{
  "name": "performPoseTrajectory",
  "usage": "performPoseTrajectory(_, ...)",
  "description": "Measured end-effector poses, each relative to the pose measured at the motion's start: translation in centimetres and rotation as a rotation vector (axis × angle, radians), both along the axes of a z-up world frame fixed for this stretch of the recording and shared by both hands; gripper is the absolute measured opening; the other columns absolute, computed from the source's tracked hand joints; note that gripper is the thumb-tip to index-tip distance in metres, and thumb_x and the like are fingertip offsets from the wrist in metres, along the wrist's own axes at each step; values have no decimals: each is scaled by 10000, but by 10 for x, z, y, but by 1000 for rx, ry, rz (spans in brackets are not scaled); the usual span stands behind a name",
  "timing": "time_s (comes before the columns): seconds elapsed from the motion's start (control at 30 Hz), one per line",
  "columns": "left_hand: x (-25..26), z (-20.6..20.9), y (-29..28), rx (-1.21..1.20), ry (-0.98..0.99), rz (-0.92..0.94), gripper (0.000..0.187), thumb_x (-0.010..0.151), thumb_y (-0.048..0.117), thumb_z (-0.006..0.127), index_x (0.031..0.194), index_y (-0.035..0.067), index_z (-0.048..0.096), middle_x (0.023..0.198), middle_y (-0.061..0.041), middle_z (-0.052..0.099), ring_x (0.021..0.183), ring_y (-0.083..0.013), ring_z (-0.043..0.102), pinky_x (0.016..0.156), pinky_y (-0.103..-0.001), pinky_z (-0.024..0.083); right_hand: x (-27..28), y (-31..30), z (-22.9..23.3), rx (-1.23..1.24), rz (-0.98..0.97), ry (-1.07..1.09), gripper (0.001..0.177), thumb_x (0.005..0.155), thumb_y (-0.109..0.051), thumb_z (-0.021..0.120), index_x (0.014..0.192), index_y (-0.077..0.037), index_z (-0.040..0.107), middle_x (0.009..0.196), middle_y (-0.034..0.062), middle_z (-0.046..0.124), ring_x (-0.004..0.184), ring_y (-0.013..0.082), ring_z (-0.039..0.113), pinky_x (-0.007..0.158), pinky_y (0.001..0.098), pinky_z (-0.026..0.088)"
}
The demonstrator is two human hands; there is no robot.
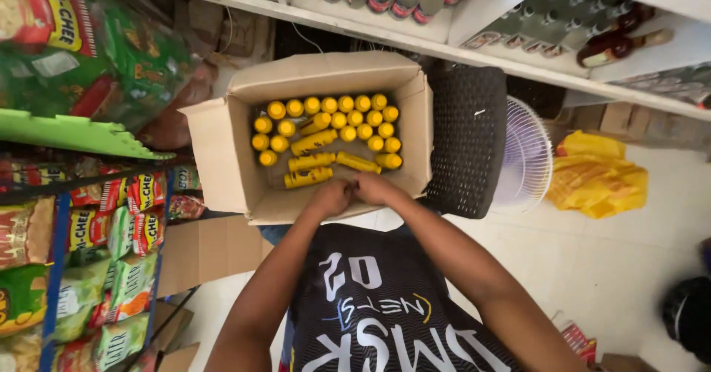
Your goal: The person repeatedly picks yellow bottles from a cardboard box and places them upright on a middle shelf in a store aisle. The action is performed one bottle at a time throughout the clip.
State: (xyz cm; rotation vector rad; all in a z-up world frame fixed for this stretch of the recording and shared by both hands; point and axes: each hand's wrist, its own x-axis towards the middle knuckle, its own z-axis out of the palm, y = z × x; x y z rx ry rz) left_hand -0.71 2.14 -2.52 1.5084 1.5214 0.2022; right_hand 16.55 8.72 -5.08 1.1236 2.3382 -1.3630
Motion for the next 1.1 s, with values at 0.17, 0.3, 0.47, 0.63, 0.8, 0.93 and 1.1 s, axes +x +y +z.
performPoseTrajectory(0.17,-26,-76,30,-58,158,-30,363,911,269,574,1195,102,727,1178,-228,701,1097,-409,666,960,-539,501,-14,22,-40,15,-109,20,309,850,-172,637,1130,-54,691,1090,247,706,995,435,672,840,520,538)
performPoseTrajectory(0.3,-49,-121,54,52,286,170,298,906,262,595,1092,64,717,1121,-240,707,1046,-442,671,886,-538,540,-38,36,-54,30,-159,-6,335,872,-146,601,1181,-46,684,1153,263,688,1061,455,648,886,526,524)
performPoseTrajectory(0.47,-99,-124,-2,192,469,69,228,977,252,593,1065,91,728,1127,-202,724,1094,-418,674,953,-518,539,-53,40,-101,-31,-269,-62,350,904,-144,588,1232,-51,667,1230,255,674,1149,442,630,966,511,505)
performPoseTrajectory(0.63,-53,-98,53,26,491,121,429,918,259,667,1292,79,560,1327,-198,569,1218,-419,547,1033,-523,455,-45,19,-158,-94,-500,64,485,871,-184,692,1331,-55,607,1313,235,642,1214,392,602,1028,454,485)
performPoseTrajectory(0.8,-52,-125,69,-79,528,206,774,860,268,741,1519,64,391,1526,-197,413,1342,-423,419,1113,-529,370,-48,28,-159,-187,-579,12,508,898,-266,745,1323,-36,588,1254,203,677,1144,330,656,974,418,524)
performPoseTrajectory(0.93,-59,-141,79,-4,631,191,750,833,281,796,1476,108,452,1629,-162,352,1408,-420,407,1108,-535,384,-54,29,-156,-166,-606,62,468,867,-239,746,1269,-36,618,1160,175,721,1032,304,713,904,404,554)
performPoseTrajectory(1.1,-60,-157,80,-35,590,123,590,835,322,778,1337,104,558,1434,-165,479,1249,-408,507,991,-528,445,-51,27,-141,-114,-521,65,348,881,-195,736,1172,-20,659,1104,189,732,1018,335,701,890,423,548)
